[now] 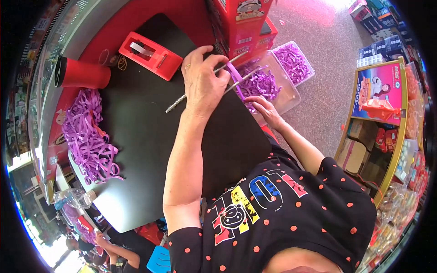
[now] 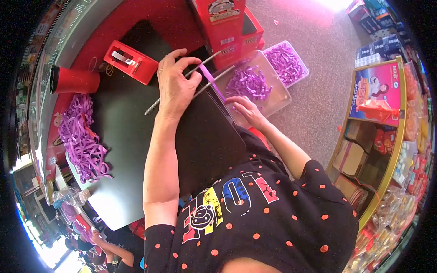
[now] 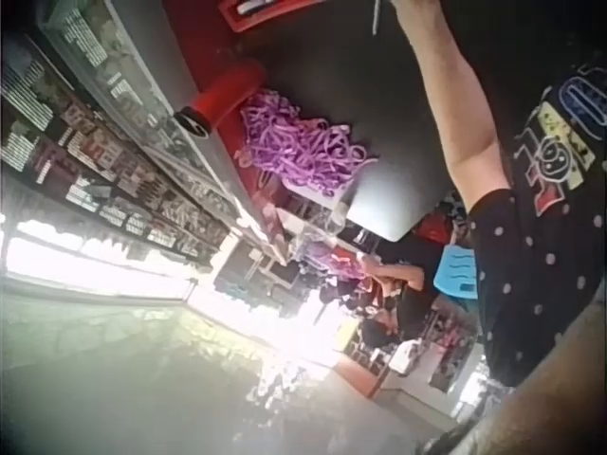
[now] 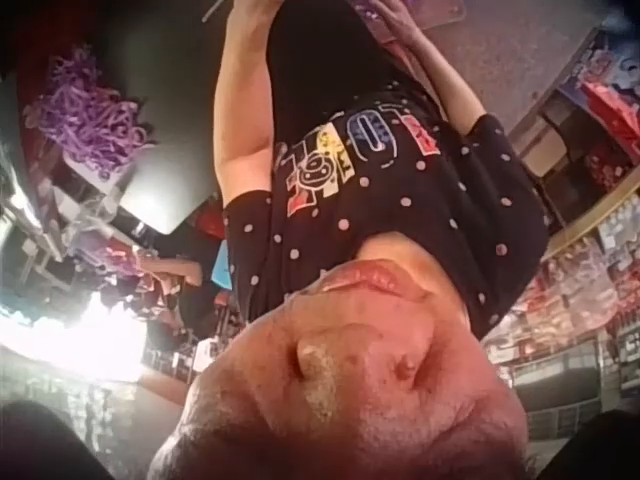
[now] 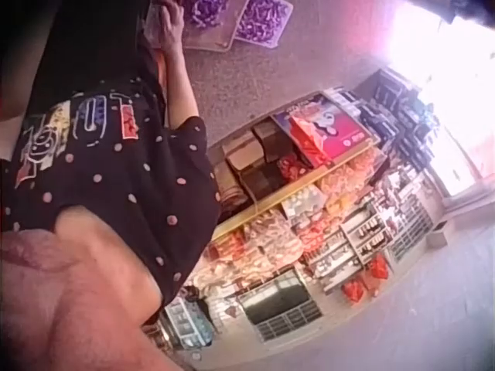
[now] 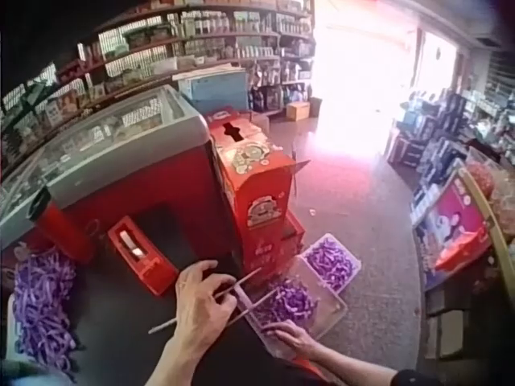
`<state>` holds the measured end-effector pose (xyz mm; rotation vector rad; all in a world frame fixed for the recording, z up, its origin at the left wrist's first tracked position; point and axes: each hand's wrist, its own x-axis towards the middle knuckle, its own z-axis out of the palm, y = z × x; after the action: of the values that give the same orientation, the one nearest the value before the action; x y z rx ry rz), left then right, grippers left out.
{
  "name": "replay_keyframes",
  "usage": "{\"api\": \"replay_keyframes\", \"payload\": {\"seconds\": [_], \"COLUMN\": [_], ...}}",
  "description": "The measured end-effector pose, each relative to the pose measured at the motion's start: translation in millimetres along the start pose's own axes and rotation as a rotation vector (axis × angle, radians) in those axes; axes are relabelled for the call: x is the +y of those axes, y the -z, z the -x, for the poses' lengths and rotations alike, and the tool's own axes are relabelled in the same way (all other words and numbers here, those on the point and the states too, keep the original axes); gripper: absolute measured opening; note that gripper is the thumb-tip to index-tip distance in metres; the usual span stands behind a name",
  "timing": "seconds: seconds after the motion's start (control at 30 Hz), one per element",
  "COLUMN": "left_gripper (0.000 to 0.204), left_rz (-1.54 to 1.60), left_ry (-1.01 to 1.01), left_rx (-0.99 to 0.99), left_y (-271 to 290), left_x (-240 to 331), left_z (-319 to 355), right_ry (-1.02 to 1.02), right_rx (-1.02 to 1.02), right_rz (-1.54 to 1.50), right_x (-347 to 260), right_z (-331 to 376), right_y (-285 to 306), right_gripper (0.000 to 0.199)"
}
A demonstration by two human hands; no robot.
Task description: Tying purple ribbons onto metal rods or jigs to create bows or decorations.
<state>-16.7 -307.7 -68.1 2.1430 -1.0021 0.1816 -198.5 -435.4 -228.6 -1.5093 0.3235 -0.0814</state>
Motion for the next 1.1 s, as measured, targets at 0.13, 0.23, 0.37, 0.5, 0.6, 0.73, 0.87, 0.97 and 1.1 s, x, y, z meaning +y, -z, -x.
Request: {"api": "replay_keyframes", "payload": {"seconds": [0.13, 0.23, 0.37, 0.5, 0.6, 0.73, 0.87, 0.97, 1.1], "left_gripper": [0.02, 0.02, 0.02, 0.021, 0.02, 0.02, 0.02, 0.02, 0.023], "left_rz": [-0.009, 0.008, 0.003, -0.021, -0.016, -0.02, -0.017, -0.009, 0.122], "left_ry": [-0.025, -0.024, 0.021, 0.01, 0.016, 0.01, -0.001, -0.038, -0.216], "left_rx": [-0.005, -0.011, -0.034, -0.041, -0.04, -0.036, -0.031, -0.005, 0.058], "left_y": [-3.9, -4.1, -3.7, -2.3, -2.9, -1.9, -1.8, -2.6, 6.4], "left_x": [-5.9, -5.3, -4.5, -2.6, -2.0, -2.9, -3.3, -5.3, 5.6], "left_z": [-1.0, -1.1, 1.1, 2.6, 3.4, 3.0, 2.8, 2.8, -1.0], "right_ry": [0.114, 0.102, 0.096, 0.173, 0.262, 0.472, 0.591, 0.67, 0.648], "right_rx": [0.048, 0.134, 0.171, 0.177, 0.182, 0.144, 0.091, 0.07, 0.056], "right_rz": [0.164, 0.187, 0.264, 0.28, 0.231, 0.346, 0.395, 0.364, 0.229], "right_x": [-15.8, -26.2, -52.2, -97.3, -117.3, -137.7, -162.3, -182.0, -201.0], "right_z": [29.9, 44.2, 60.9, 83.2, 92.6, 91.2, 84.9, 71.8, 50.3], "right_y": [1.9, 5.5, 6.1, -1.0, -0.6, 4.4, 4.2, 1.0, -0.8], "right_gripper": [0.028, 0.022, 0.022, 0.022, 0.02, 0.024, 0.027, 0.029, 0.034]}}
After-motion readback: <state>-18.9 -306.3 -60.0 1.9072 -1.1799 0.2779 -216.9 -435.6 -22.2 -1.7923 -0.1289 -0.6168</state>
